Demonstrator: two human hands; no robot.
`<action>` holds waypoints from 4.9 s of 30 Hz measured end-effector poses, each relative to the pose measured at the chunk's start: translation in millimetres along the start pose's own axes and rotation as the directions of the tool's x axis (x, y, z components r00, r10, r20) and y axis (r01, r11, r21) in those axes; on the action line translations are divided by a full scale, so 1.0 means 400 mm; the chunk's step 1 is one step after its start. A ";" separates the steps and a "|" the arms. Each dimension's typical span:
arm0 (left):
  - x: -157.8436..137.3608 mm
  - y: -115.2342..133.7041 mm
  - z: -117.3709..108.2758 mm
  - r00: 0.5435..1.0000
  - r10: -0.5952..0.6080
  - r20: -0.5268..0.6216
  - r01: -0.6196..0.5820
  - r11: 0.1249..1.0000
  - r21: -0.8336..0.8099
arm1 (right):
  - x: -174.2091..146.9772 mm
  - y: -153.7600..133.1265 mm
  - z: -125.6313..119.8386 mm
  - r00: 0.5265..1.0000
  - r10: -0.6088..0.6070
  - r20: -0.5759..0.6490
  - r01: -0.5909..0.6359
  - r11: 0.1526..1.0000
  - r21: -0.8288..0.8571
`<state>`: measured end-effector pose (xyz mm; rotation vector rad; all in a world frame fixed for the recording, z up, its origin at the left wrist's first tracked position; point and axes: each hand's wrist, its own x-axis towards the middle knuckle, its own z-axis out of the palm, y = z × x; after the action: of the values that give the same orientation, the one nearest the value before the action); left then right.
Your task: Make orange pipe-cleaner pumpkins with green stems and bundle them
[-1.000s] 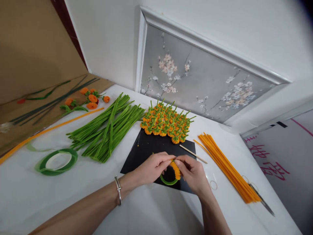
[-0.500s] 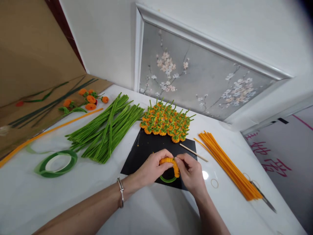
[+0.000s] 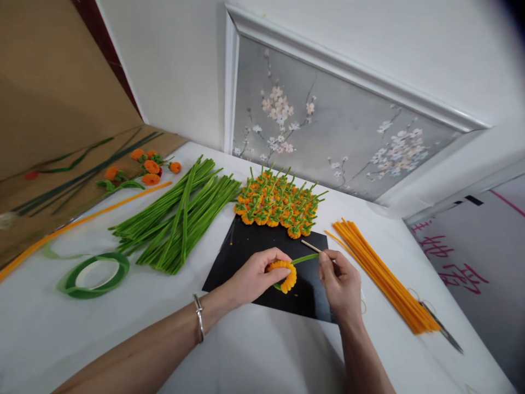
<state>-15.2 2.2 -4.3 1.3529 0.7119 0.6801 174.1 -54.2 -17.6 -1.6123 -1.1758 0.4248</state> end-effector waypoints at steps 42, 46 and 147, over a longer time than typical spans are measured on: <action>0.013 0.017 -0.072 0.954 -0.268 0.137 0.245 0.956 0.161 | -0.008 0.024 -0.034 0.945 -0.264 0.195 0.327 0.793 -0.513; 0.013 0.018 -0.074 0.945 -0.288 0.153 0.265 0.952 0.153 | -0.005 0.017 -0.040 0.963 -0.167 0.211 0.257 0.802 -0.539; -0.017 0.006 -0.004 0.943 -0.322 0.088 0.300 0.701 -0.647 | -0.054 -0.071 0.040 0.735 -0.654 0.179 0.676 0.685 -0.270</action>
<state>-20.8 -1.8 -1.7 0.5481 0.6225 0.5952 138.4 -64.9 -4.8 -1.2980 -1.8582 -0.2078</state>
